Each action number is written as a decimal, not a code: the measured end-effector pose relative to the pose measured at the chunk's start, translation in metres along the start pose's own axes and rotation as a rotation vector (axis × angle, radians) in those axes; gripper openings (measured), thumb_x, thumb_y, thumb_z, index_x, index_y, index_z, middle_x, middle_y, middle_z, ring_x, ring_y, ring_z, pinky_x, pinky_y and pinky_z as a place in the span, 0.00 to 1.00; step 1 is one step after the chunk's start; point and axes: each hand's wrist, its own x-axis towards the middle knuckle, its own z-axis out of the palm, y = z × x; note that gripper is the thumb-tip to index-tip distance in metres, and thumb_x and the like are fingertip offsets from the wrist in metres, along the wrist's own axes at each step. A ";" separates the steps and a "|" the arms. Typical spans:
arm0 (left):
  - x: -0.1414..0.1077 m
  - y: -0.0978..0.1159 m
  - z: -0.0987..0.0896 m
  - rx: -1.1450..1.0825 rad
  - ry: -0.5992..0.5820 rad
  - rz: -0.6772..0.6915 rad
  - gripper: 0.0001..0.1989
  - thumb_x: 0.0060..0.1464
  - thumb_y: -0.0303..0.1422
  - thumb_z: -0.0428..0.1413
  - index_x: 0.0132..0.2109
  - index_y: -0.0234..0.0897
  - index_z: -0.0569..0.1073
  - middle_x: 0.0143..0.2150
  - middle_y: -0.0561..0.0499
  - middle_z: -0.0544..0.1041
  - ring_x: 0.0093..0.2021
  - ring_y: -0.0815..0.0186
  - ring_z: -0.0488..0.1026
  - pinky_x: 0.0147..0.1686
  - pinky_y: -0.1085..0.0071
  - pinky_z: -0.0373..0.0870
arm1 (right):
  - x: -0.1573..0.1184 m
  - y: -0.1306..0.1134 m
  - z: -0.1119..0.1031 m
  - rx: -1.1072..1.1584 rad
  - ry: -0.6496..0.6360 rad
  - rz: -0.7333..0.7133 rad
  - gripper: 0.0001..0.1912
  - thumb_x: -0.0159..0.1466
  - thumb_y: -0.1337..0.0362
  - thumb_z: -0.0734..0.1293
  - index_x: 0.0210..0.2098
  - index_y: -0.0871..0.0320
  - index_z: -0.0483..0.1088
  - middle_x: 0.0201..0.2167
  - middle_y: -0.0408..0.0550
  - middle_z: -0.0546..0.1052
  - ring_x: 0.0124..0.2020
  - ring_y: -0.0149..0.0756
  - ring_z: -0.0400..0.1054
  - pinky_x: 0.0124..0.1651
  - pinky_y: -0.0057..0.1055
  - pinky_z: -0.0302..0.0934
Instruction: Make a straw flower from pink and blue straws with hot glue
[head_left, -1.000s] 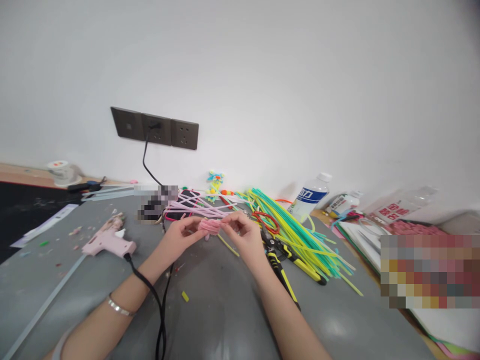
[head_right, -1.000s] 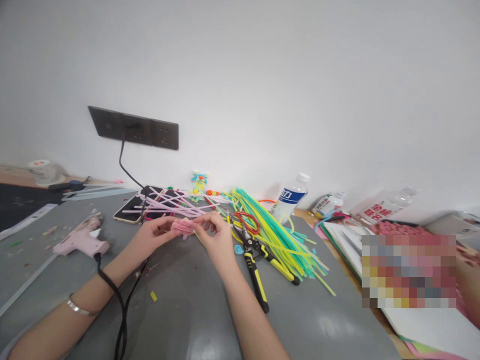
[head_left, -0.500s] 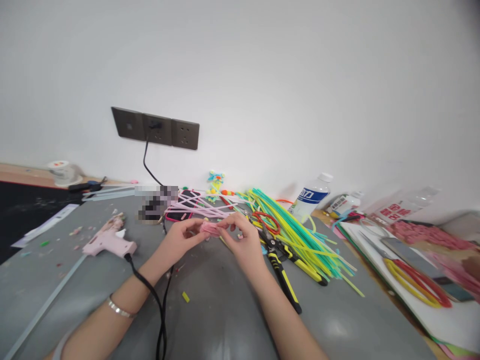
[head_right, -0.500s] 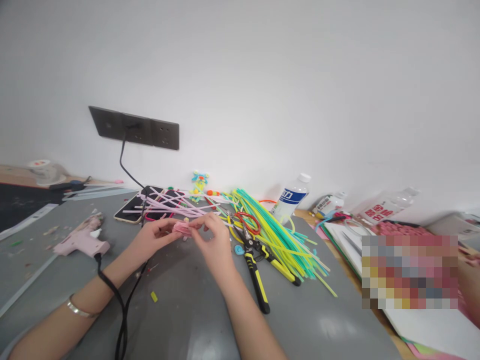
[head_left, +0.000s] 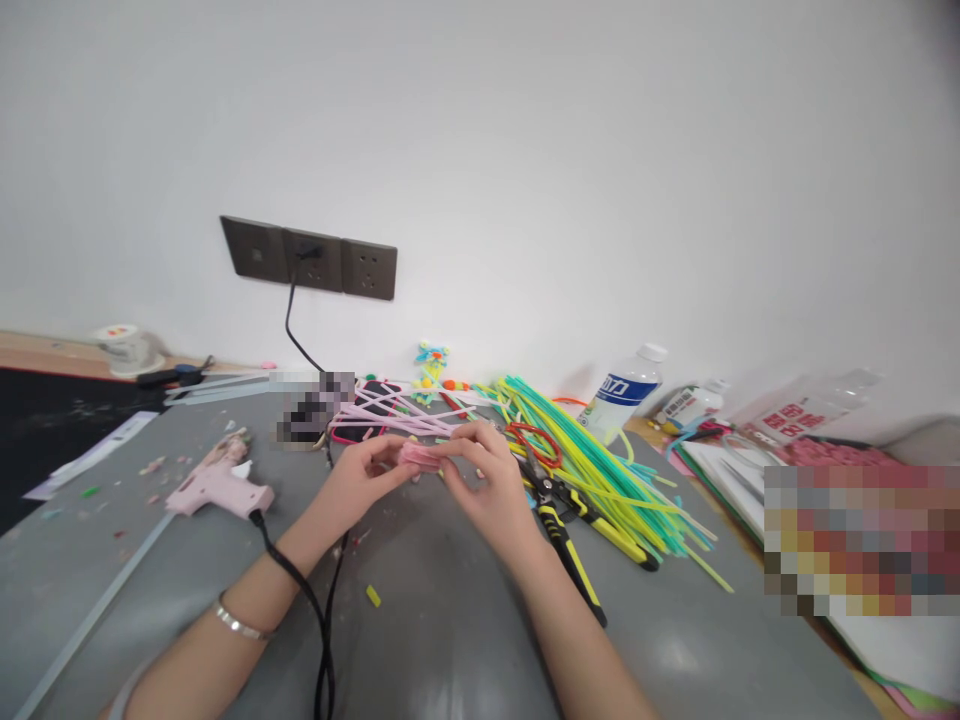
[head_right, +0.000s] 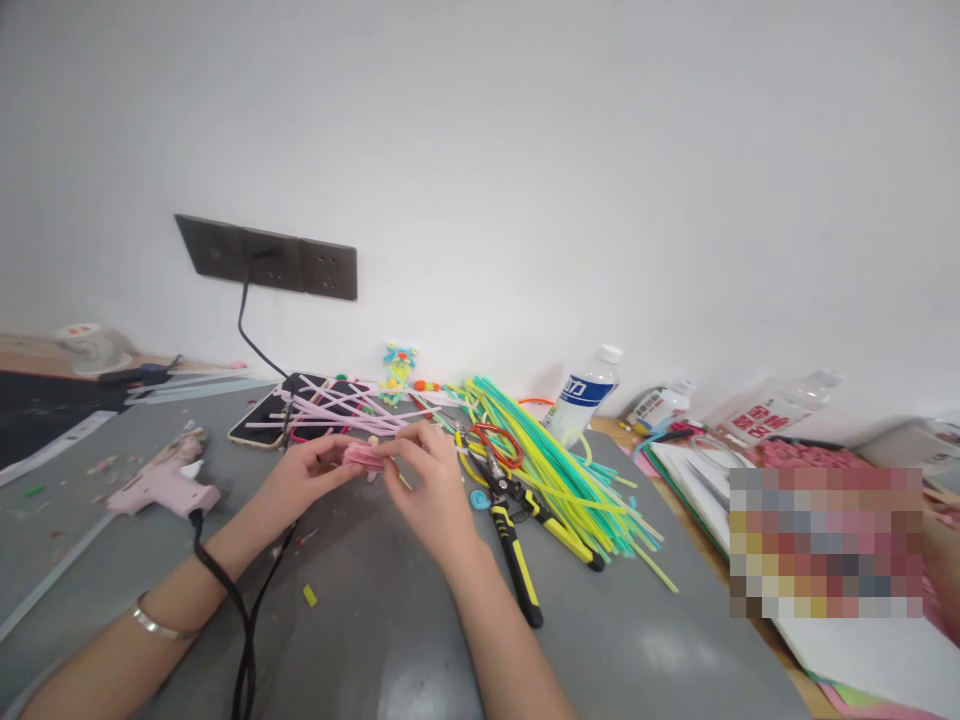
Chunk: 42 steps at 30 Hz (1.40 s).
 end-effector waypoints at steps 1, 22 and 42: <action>0.000 0.000 0.000 -0.007 -0.003 -0.003 0.16 0.51 0.39 0.61 0.44 0.34 0.77 0.39 0.46 0.83 0.38 0.59 0.79 0.39 0.65 0.76 | 0.001 0.000 -0.001 0.030 0.005 0.008 0.12 0.62 0.73 0.64 0.38 0.52 0.76 0.36 0.48 0.71 0.40 0.39 0.67 0.43 0.37 0.60; -0.004 0.003 0.004 0.039 0.015 0.047 0.13 0.49 0.35 0.61 0.42 0.35 0.79 0.43 0.45 0.83 0.39 0.59 0.78 0.36 0.68 0.75 | 0.000 -0.003 0.012 0.257 0.027 0.134 0.04 0.60 0.70 0.69 0.30 0.54 0.73 0.34 0.46 0.71 0.37 0.38 0.68 0.44 0.36 0.62; -0.003 -0.001 0.001 -0.094 0.072 0.092 0.15 0.51 0.38 0.62 0.45 0.36 0.78 0.46 0.44 0.81 0.44 0.58 0.78 0.44 0.66 0.76 | 0.000 0.003 0.016 0.802 -0.047 0.502 0.23 0.59 0.48 0.70 0.49 0.52 0.69 0.39 0.48 0.77 0.36 0.37 0.73 0.41 0.35 0.69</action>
